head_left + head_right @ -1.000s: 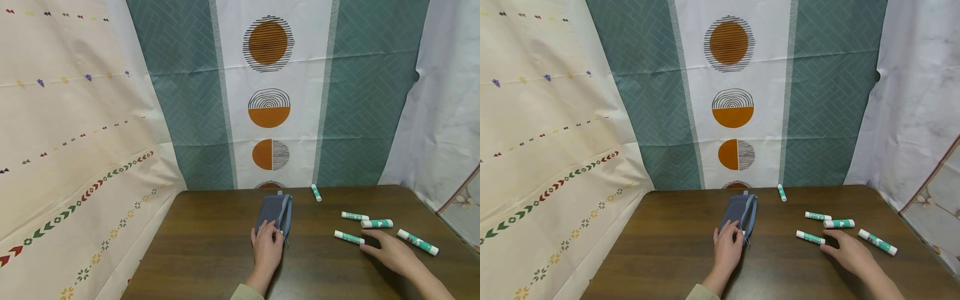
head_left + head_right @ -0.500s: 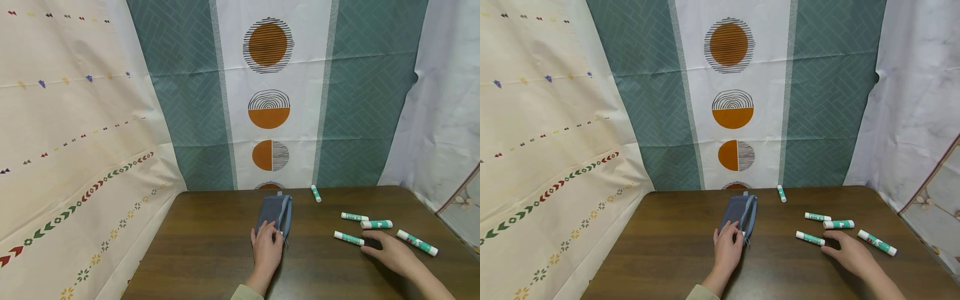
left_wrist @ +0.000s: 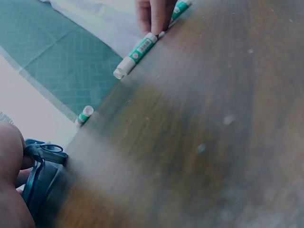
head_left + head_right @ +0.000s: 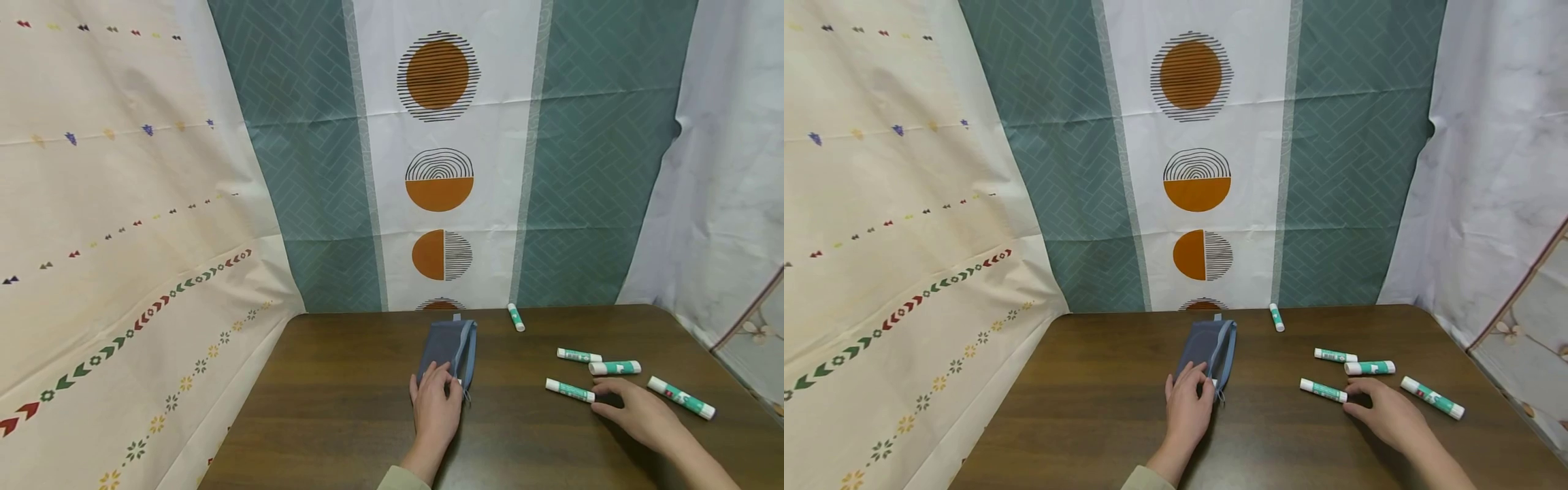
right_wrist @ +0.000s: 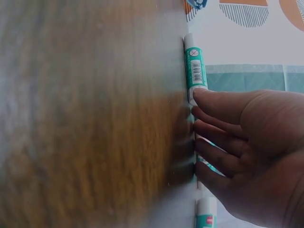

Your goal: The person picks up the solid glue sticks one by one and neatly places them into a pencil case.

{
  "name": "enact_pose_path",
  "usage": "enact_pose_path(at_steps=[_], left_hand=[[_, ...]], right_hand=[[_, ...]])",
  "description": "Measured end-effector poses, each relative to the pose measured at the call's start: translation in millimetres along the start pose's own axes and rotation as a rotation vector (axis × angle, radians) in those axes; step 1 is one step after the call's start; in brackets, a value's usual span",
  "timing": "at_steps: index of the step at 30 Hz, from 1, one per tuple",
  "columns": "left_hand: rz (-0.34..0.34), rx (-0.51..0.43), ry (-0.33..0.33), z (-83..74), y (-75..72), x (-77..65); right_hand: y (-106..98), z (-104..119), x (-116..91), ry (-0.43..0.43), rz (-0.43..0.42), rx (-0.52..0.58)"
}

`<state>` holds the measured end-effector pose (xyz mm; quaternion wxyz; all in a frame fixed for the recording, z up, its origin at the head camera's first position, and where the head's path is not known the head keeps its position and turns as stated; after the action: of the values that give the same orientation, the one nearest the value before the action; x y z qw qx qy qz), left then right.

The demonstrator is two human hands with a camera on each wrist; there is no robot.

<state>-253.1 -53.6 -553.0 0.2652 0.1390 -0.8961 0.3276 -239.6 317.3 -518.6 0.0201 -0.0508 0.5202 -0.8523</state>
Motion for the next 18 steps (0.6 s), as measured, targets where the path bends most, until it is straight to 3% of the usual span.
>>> enact_pose_path(at_steps=[18], left_hand=[[0.001, 0.002, -0.009, -2.0, -1.0, 0.5]], right_hand=[[0.0, 5.6, 3.7, 0.049, 0.023, -0.026]])
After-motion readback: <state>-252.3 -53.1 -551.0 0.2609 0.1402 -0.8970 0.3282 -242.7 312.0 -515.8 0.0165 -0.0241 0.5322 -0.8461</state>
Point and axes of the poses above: each hand's wrist, its own x-axis towards the middle knuckle, its own y-axis out of the palm, z = x × y, the point moved 1 cm from there along x, towards the middle knuckle, and after that the axes turned 6 degrees about y, right-handed, at the moved point
